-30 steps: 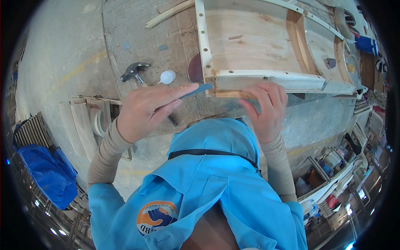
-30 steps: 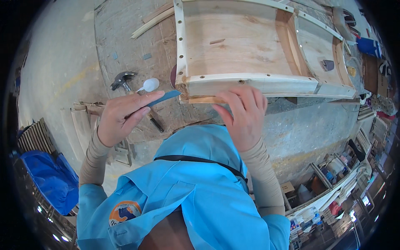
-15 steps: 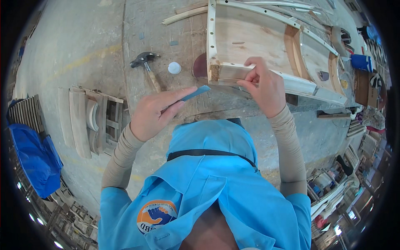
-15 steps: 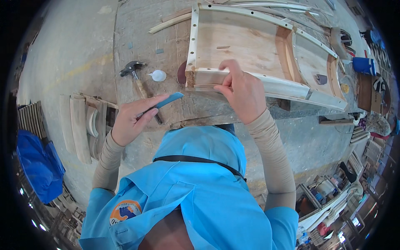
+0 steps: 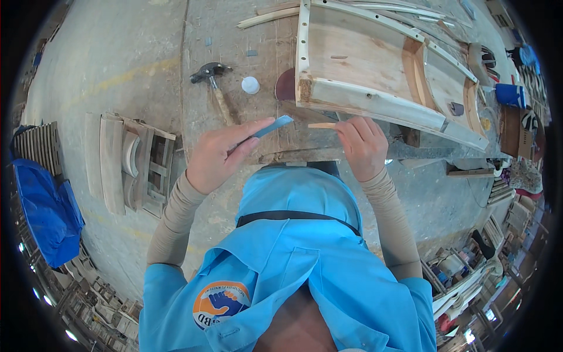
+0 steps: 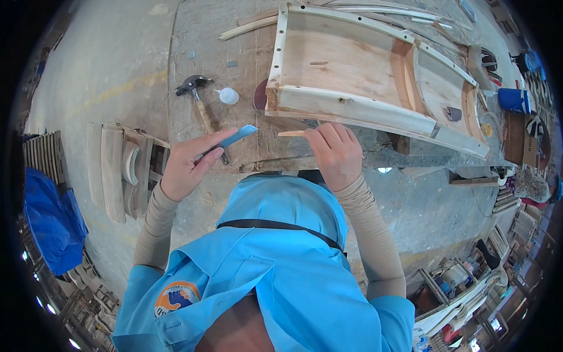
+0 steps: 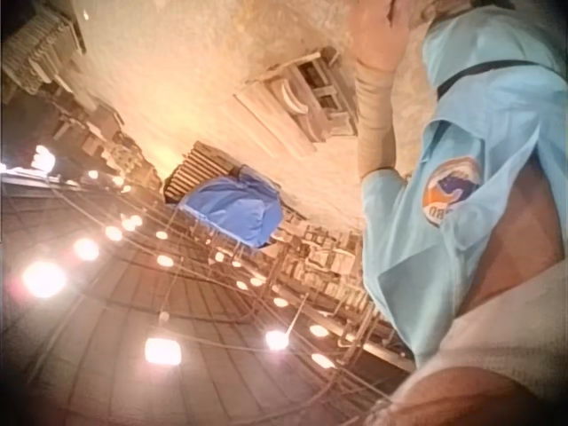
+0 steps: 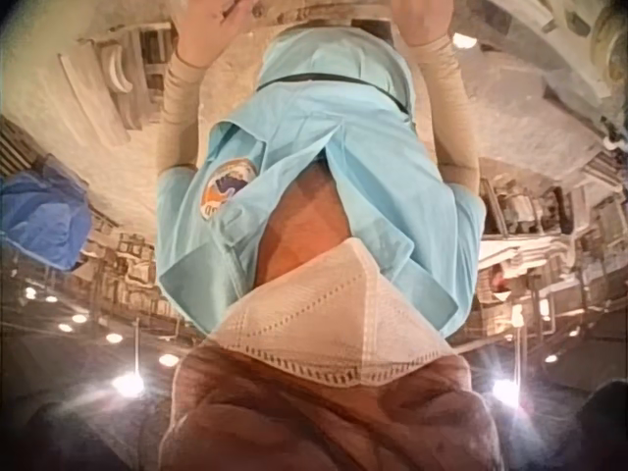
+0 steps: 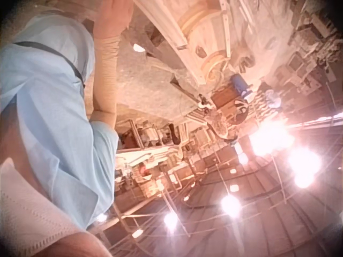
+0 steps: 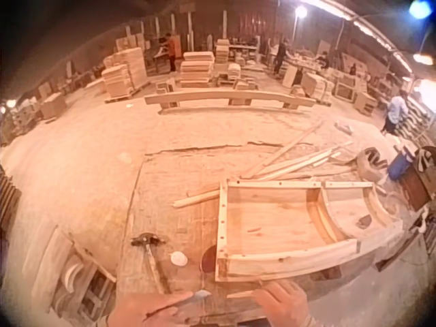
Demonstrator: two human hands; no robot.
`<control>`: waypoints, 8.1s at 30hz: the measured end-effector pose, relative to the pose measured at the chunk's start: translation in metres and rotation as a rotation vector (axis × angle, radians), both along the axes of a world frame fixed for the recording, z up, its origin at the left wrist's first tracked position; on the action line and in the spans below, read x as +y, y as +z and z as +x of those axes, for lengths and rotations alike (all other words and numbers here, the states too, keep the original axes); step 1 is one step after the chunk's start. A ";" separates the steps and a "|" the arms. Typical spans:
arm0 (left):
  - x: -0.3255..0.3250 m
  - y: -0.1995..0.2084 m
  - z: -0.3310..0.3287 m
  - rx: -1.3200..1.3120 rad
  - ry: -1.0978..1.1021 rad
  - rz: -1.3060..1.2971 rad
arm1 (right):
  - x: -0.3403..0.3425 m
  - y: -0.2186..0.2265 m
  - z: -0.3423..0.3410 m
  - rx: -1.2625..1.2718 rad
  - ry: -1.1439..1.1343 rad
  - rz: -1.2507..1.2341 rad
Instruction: The person assembles a wooden chair frame by applying glue to joints and inserting small wooden dowels. They use a utility knife to scrape excess glue and a hammer to tap the dowels into place. The person then lifts the assembled frame and places it on a workbench.
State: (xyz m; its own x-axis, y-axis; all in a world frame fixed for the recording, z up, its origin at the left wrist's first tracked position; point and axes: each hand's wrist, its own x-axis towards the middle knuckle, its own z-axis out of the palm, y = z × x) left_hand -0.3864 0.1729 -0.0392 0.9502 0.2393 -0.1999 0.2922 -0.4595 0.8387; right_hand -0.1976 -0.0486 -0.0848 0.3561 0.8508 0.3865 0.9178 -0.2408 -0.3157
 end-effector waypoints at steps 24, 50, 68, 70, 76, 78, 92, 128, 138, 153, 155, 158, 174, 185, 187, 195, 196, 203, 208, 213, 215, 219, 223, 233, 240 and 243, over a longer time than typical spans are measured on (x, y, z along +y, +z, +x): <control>-0.029 -0.010 0.013 -0.146 0.210 -0.002 | -0.027 -0.016 -0.011 0.234 -0.145 0.032; -0.088 -0.024 0.002 -0.080 0.705 -0.043 | 0.027 0.004 0.037 -0.086 0.346 -0.052; -0.070 -0.059 0.001 -0.179 0.627 -0.080 | 0.058 0.005 0.037 0.340 -0.021 -0.092; -0.068 -0.062 0.000 -0.182 0.624 -0.082 | 0.059 0.005 0.037 0.333 -0.025 -0.122; -0.064 -0.072 -0.003 -0.230 0.616 -0.097 | 0.065 0.007 0.035 0.317 0.020 -0.171; -0.063 -0.076 -0.002 -0.267 0.615 -0.085 | 0.067 0.006 0.036 0.340 0.037 -0.191; -0.059 -0.083 -0.009 -0.253 0.593 -0.135 | 0.074 0.005 0.040 0.511 0.054 -0.269; -0.069 -0.135 -0.001 -0.118 0.607 -0.010 | 0.081 0.011 0.039 0.543 0.133 -0.299; -0.066 -0.132 0.000 -0.082 0.585 -0.038 | 0.081 0.008 0.039 0.542 0.166 -0.318; -0.067 -0.147 0.000 -0.185 0.565 0.026 | 0.072 0.016 0.046 0.593 0.242 -0.292; -0.067 -0.141 0.000 -0.141 0.561 0.013 | 0.073 0.014 0.044 0.580 0.225 -0.290; -0.068 -0.141 -0.001 -0.143 0.567 -0.003 | 0.074 0.013 0.043 0.562 0.198 -0.300; -0.071 -0.140 -0.006 -0.064 0.569 0.019 | 0.080 0.011 0.047 0.578 0.231 -0.312; -0.070 -0.136 -0.003 -0.025 0.565 -0.024 | 0.081 0.011 0.053 0.515 0.240 -0.347; -0.070 -0.137 -0.004 -0.018 0.566 -0.028 | 0.087 0.023 0.055 0.420 0.261 -0.438; -0.072 -0.140 -0.008 -0.078 0.595 0.004 | 0.113 0.044 0.050 0.065 0.364 -0.670; -0.073 -0.142 -0.008 -0.109 0.613 0.016 | 0.114 0.044 0.050 0.042 0.366 -0.688; -0.079 -0.146 -0.008 -0.199 0.675 0.054 | 0.116 0.052 0.041 -0.093 0.377 -0.740; -0.079 -0.143 -0.008 -0.135 0.674 0.012 | 0.115 0.052 0.038 -0.091 0.382 -0.746; -0.078 -0.139 -0.008 -0.059 0.658 -0.007 | 0.118 0.052 0.036 -0.098 0.368 -0.772; -0.079 -0.142 -0.008 -0.105 0.662 0.013 | 0.120 0.051 0.033 -0.076 0.343 -0.785; -0.081 -0.144 -0.009 -0.151 0.655 0.054 | 0.118 0.053 0.035 -0.070 0.359 -0.751; -0.080 -0.138 -0.011 -0.147 0.639 0.008 | 0.114 0.048 0.045 -0.064 0.403 -0.684; -0.083 -0.140 -0.018 -0.194 0.668 0.004 | 0.112 0.043 0.049 -0.015 0.387 -0.651; -0.082 -0.133 -0.019 -0.124 0.662 -0.019 | 0.113 0.043 0.047 -0.027 0.358 -0.691; -0.082 -0.135 -0.019 -0.154 0.665 -0.008 | 0.113 0.045 0.047 -0.038 0.366 -0.692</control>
